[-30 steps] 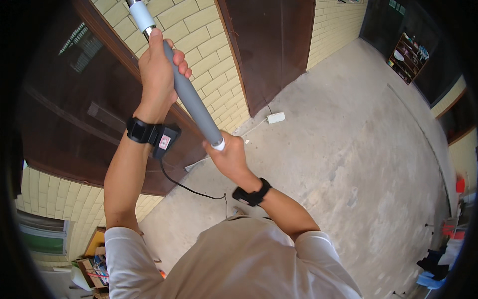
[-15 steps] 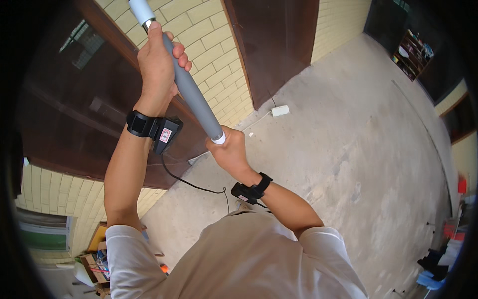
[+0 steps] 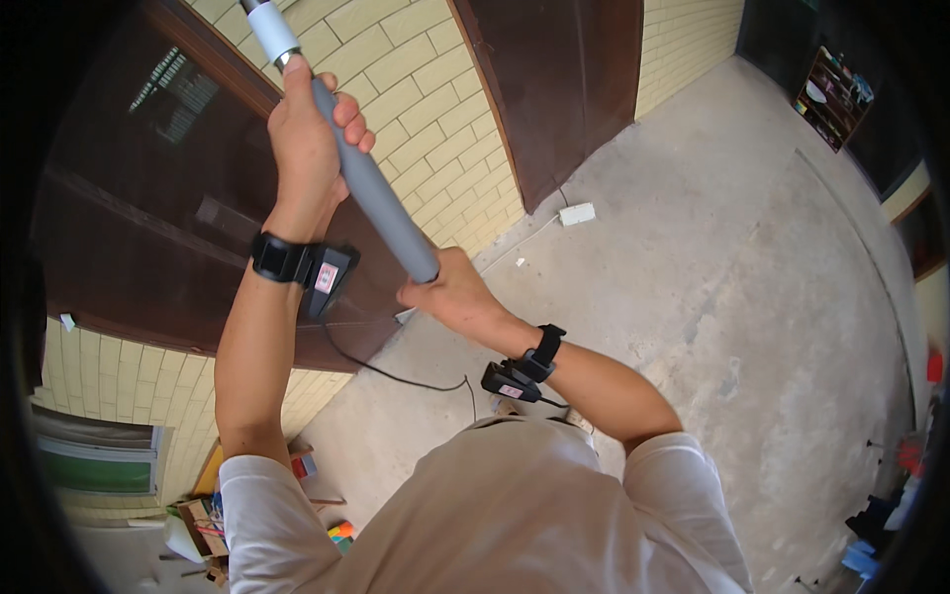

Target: Using a long-handled mop to clean the upper exterior wall of a building.

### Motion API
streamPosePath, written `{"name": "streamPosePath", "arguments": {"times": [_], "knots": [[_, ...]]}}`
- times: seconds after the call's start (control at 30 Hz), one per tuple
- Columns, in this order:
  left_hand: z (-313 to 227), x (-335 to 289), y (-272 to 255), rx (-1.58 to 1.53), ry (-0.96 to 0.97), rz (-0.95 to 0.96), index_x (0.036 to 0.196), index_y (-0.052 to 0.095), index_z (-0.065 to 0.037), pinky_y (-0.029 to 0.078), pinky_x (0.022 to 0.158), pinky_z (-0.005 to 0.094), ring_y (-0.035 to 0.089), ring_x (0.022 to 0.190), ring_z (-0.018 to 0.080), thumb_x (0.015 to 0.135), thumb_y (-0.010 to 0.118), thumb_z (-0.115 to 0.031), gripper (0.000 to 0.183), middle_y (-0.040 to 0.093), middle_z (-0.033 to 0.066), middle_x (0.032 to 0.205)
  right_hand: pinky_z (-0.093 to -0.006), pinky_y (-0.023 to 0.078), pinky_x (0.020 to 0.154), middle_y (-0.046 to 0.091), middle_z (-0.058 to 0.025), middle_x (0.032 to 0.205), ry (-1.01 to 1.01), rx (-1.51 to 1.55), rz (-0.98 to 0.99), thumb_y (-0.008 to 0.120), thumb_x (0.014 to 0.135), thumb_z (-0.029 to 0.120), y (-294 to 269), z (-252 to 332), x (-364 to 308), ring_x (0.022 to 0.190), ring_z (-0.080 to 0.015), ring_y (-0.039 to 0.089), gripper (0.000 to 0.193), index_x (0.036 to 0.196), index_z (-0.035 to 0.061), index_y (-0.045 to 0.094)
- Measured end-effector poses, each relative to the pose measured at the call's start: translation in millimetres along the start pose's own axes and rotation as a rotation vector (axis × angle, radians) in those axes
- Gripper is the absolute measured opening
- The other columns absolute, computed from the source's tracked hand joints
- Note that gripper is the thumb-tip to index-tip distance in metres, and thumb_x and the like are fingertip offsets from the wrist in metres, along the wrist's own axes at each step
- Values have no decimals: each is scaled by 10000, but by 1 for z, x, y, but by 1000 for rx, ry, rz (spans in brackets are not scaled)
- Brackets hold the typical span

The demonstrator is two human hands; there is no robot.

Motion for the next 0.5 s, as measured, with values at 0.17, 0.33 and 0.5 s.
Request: {"name": "streamPosePath", "arguments": {"times": [0.17,0.33,0.5], "knots": [[13,4,-2,22,-18,-6,949,470,-65,425,479,310,444,505,136,1056,450,-516,464,450,28,622,-246,319,435,498,13,564,-543,-450,-721,766,807,99,-7,0,-7,478,-58,448,213,729,54,573],[-1,-9,6,-78,-62,75,945,471,-77,416,474,303,428,499,123,1047,462,-532,466,433,15,616,-253,280,421,492,1,561,-71,453,390,734,799,28,-6,-17,-2,441,-89,424,244,698,77,517],[-8,-9,-19,-2,-11,79,928,465,-62,441,447,303,467,473,133,1042,455,-553,504,446,24,599,-249,222,398,435,4,541,195,556,454,737,766,-9,23,-15,-18,409,-63,348,241,756,59,506]]}}
Point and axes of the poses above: each hand's wrist, its own x-axis towards the middle knuckle, its own y-axis out of the palm, z = x × y, the point moved 5 cm from there along x, towards the middle knuckle
